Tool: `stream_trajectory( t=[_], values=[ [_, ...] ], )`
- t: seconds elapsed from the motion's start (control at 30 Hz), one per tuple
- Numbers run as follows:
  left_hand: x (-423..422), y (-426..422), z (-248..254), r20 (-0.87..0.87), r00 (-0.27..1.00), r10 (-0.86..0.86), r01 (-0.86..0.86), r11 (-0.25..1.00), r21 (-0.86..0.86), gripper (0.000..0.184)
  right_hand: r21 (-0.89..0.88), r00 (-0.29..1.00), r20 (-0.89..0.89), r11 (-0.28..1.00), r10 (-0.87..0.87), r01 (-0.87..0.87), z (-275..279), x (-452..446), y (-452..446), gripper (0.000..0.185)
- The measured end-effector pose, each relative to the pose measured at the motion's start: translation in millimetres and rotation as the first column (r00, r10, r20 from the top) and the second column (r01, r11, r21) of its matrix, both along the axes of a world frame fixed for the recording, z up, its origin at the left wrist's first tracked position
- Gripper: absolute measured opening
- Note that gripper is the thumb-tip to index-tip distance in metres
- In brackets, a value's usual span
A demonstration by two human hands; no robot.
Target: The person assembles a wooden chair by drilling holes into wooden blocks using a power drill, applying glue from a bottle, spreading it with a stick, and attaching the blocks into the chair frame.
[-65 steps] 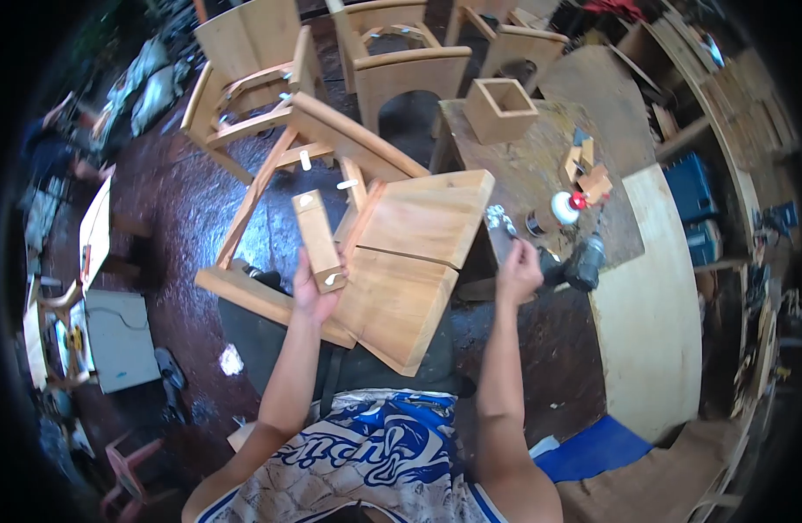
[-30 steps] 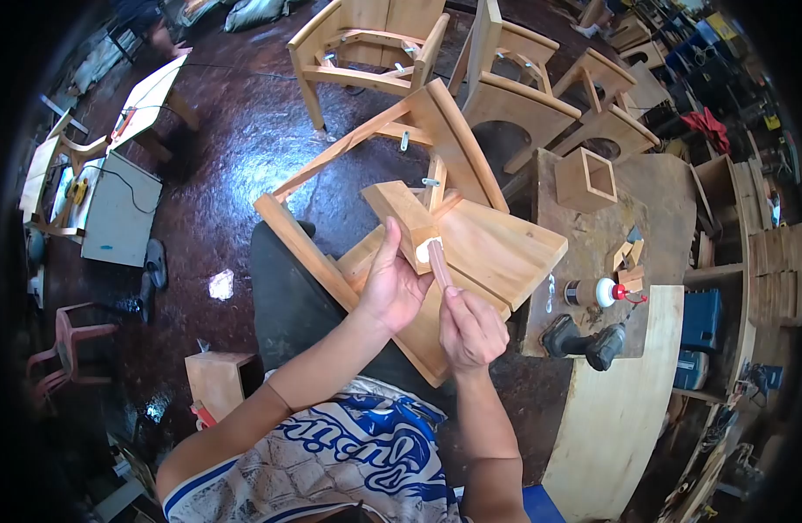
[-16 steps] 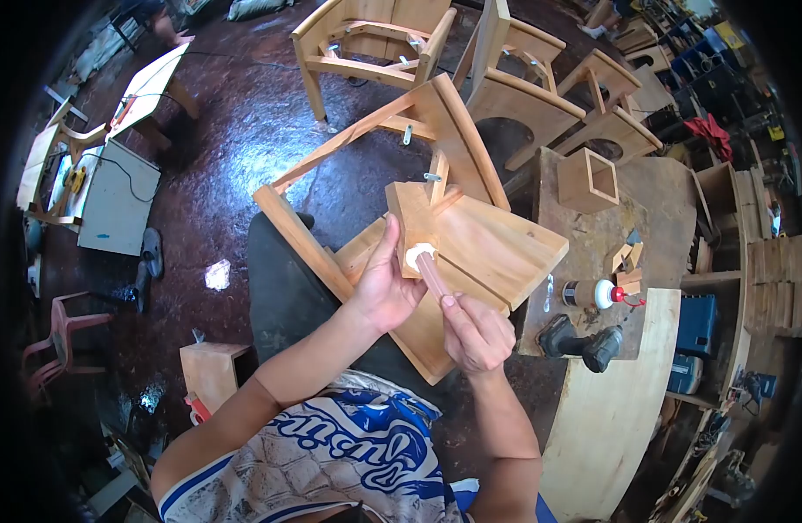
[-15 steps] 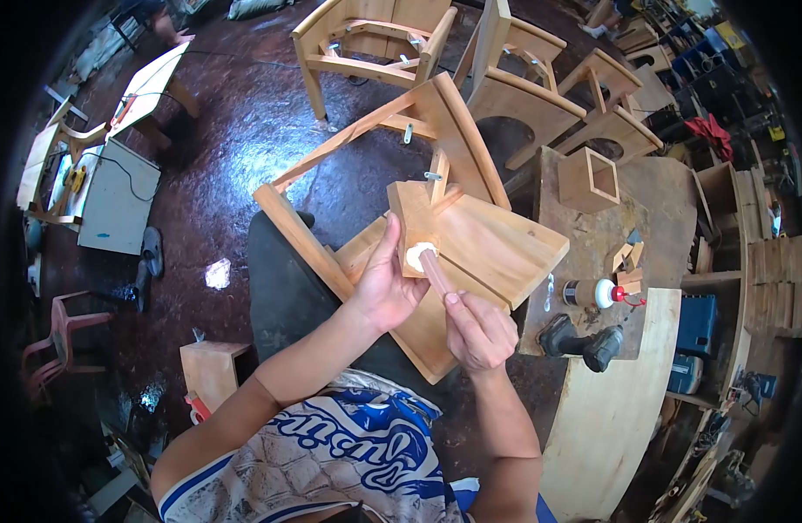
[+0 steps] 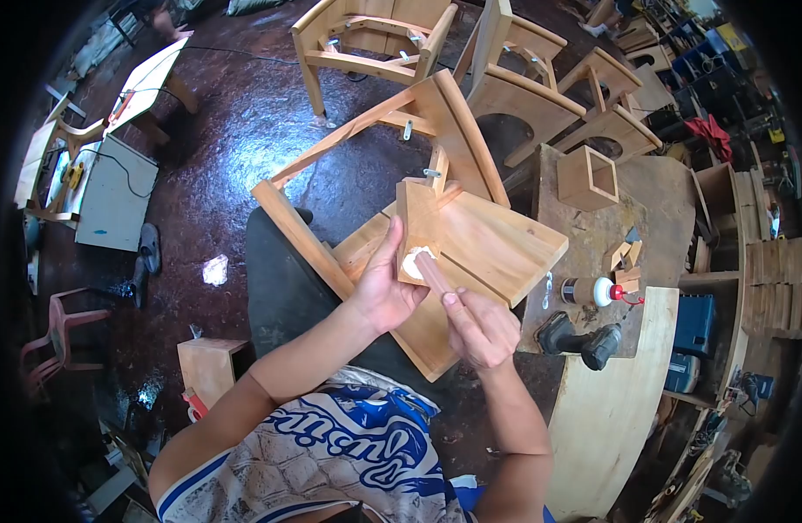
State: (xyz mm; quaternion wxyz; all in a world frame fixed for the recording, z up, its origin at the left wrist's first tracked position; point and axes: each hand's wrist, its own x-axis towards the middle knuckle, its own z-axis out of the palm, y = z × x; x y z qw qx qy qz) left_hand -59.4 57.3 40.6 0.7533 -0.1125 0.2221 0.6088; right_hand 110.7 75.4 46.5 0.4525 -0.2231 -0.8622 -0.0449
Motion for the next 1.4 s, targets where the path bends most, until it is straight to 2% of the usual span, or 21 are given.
stream_trajectory(
  t=[0.2,0.3,0.7,0.83,0.9,1.03,1.1,1.13,1.2,1.23,1.3,1.33,1.4],
  values=[
    [-5,-3,-19,0.048,0.996,-0.071,0.064,0.989,0.13,0.05,0.022,1.0,-0.007,1.0,-0.001,0.001,4,5,0,0.025],
    [-1,-3,-13,-0.006,0.997,-0.077,0.077,0.996,0.037,0.051,0.0,0.999,-0.026,1.0,0.027,-0.027,3,2,-7,0.024],
    [-2,-6,-17,-0.002,0.991,-0.136,0.135,0.987,0.082,0.056,0.001,0.992,0.015,0.992,0.125,-0.125,3,2,-3,0.022],
    [-4,-7,-18,0.018,0.991,-0.131,0.13,0.991,0.027,0.054,0.004,0.992,0.046,0.993,0.117,-0.117,3,7,2,0.024],
    [-9,-10,-27,-0.013,0.976,-0.219,0.219,0.963,0.16,0.052,0.002,0.993,0.066,0.995,0.103,-0.103,4,10,8,0.025],
    [-8,-11,-26,-0.053,0.975,-0.214,0.22,0.965,0.145,0.052,0.038,0.999,0.02,0.998,0.045,-0.046,8,12,11,0.025],
    [-10,-11,-26,0.109,0.98,-0.164,0.148,0.978,0.146,0.05,0.01,0.999,-0.013,0.999,0.045,-0.045,10,12,4,0.025],
    [-10,-11,-22,0.109,0.981,-0.162,0.145,0.979,0.144,0.05,0.004,0.997,-0.005,0.997,0.079,-0.079,8,10,1,0.026],
    [-8,-10,-11,0.009,0.99,-0.141,0.141,0.99,-0.006,0.049,-0.019,0.994,0.022,0.994,0.111,-0.11,4,4,-2,0.025],
    [-9,-11,-15,0.008,0.989,-0.146,0.146,0.989,-0.007,0.049,-0.041,0.989,0.048,0.989,0.141,-0.139,2,3,-4,0.025],
    [-11,-13,-27,0.063,0.984,-0.168,0.155,0.974,0.168,0.049,-0.036,0.991,0.046,0.992,0.122,-0.12,0,7,3,0.025],
    [-11,-13,-30,0.062,0.984,-0.164,0.152,0.974,0.168,0.049,-0.015,0.997,0.041,0.998,0.068,-0.067,1,9,6,0.025],
    [-14,-15,-34,-0.07,0.987,-0.142,0.152,0.972,0.177,0.053,0.008,1.0,-0.01,1.0,-0.005,0.005,5,10,10,0.022]
  ],
)
